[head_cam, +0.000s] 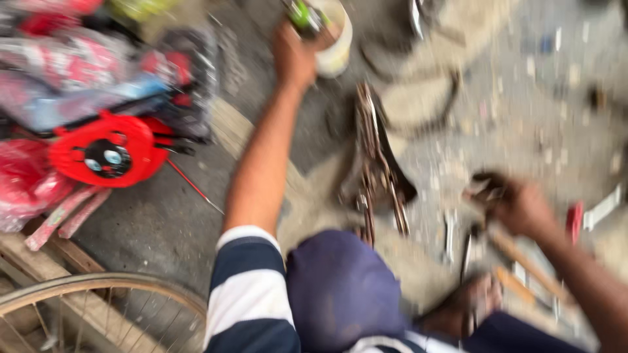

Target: The person sits on the floor and uses a screwdriver to manipulate a small metal component. They then insert the component into a larger metal assembly, apply liquid from a bottle, and use a hammer to tap the part into place.

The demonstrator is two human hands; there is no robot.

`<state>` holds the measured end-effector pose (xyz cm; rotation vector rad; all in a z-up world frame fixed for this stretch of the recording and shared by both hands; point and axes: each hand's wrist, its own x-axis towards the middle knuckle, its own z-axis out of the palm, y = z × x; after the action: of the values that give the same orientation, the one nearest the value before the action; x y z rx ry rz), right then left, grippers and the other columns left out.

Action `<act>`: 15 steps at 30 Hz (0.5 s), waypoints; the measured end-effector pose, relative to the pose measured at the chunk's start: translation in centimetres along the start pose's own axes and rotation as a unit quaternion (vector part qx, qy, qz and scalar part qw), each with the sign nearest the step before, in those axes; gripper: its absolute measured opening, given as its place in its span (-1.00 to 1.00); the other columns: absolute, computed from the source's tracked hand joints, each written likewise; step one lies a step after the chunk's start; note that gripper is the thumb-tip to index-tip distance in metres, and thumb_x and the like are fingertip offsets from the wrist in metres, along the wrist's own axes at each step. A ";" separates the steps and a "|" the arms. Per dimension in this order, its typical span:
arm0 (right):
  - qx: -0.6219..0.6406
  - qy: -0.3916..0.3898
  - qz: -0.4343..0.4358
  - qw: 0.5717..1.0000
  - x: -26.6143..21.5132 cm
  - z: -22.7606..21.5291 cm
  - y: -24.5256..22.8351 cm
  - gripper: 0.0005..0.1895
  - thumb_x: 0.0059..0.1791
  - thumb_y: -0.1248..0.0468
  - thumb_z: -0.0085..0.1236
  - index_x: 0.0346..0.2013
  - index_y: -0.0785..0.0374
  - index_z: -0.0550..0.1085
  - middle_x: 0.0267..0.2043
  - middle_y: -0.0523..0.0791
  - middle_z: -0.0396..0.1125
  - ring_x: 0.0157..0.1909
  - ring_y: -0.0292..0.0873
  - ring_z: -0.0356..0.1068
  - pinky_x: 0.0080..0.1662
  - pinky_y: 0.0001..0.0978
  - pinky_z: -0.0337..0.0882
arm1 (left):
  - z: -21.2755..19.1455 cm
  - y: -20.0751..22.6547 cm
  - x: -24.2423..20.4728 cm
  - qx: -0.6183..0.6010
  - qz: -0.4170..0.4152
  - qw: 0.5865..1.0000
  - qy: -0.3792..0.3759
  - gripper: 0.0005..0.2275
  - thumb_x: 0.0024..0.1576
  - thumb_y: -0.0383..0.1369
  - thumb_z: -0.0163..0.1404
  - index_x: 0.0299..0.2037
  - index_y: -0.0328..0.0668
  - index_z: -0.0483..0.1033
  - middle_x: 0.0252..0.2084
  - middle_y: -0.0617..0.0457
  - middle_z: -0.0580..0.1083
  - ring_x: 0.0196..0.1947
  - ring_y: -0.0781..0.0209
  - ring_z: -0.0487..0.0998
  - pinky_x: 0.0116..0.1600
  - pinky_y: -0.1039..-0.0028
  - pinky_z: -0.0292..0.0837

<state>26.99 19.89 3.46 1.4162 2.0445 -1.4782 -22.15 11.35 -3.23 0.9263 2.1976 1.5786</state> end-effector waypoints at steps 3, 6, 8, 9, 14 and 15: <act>-0.183 0.088 -0.086 0.975 -1.0 -4.1 4.8 -0.50 0.00 0.01 0.33 0.11 0.23 0.53 -0.25 -0.06 0.54 -0.22 -0.12 0.55 -0.13 -0.25 0.54 | 0.4 -2.5 -1.2 0.176 0.098 0.977 0.068 -0.24 0.07 -0.02 0.42 0.23 -0.41 0.26 0.26 -0.34 0.29 0.31 -0.26 0.24 0.39 -0.05 0.08; -0.295 0.166 -0.106 0.935 -0.7 -7.9 8.8 -0.50 0.10 -0.10 0.32 0.10 0.23 0.54 -0.17 -0.07 0.54 -0.13 -0.16 0.56 -0.10 -0.30 0.55 | 0.4 -1.6 -7.8 0.031 0.097 0.990 0.098 -0.23 0.30 -0.11 0.28 0.46 -0.29 -0.02 0.43 -0.26 0.13 0.43 -0.15 0.23 0.49 0.01 0.17; -0.319 0.159 -0.087 0.930 -0.3 -9.7 11.1 -0.50 0.11 -0.11 0.28 0.07 0.24 0.53 -0.13 -0.04 0.54 -0.08 -0.11 0.56 -0.07 -0.23 0.56 | 0.0 0.0 -15.2 -0.049 0.038 0.998 0.020 -0.26 0.39 -0.19 0.21 0.51 -0.31 -0.11 0.49 -0.29 0.02 0.53 -0.14 0.18 0.56 0.03 0.22; -0.331 0.157 -0.078 0.927 -0.4 -10.4 12.3 -0.50 0.12 -0.12 0.27 0.06 0.25 0.53 -0.12 -0.03 0.55 -0.05 -0.09 0.56 -0.05 -0.19 0.56 | 0.2 0.8 -18.0 -0.038 0.023 0.999 -0.028 -0.34 0.45 -0.24 0.17 0.50 -0.31 -0.07 0.48 -0.28 0.03 0.53 -0.10 0.22 0.58 0.07 0.29; -0.422 -0.135 0.159 0.882 2.6 -1.8 17.0 -0.60 0.10 -0.03 0.03 0.22 -0.11 0.44 -0.03 0.01 0.52 -0.29 -0.03 0.57 -0.27 -0.16 0.56 | 1.5 4.7 -26.7 -0.005 -0.161 0.974 -0.162 -0.59 0.24 -0.24 0.19 0.19 -0.29 0.39 -0.09 -0.03 0.58 -0.07 0.19 0.63 0.02 0.35 0.66; -0.570 -0.050 -0.071 0.817 1.1 1.4 17.8 -0.73 -0.02 0.09 0.11 -0.23 0.23 0.54 -0.23 0.01 0.48 -0.23 -0.05 0.50 -0.23 -0.14 0.53 | 1.7 5.5 -27.1 0.008 -0.161 0.975 -0.154 -0.63 0.23 -0.24 0.19 0.11 -0.32 0.45 -0.12 -0.02 0.58 -0.10 0.19 0.64 -0.03 0.37 0.66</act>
<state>40.33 19.57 -8.42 0.6421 2.2761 -0.1212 1.16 -3.68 -2.49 0.7187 2.0206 1.1831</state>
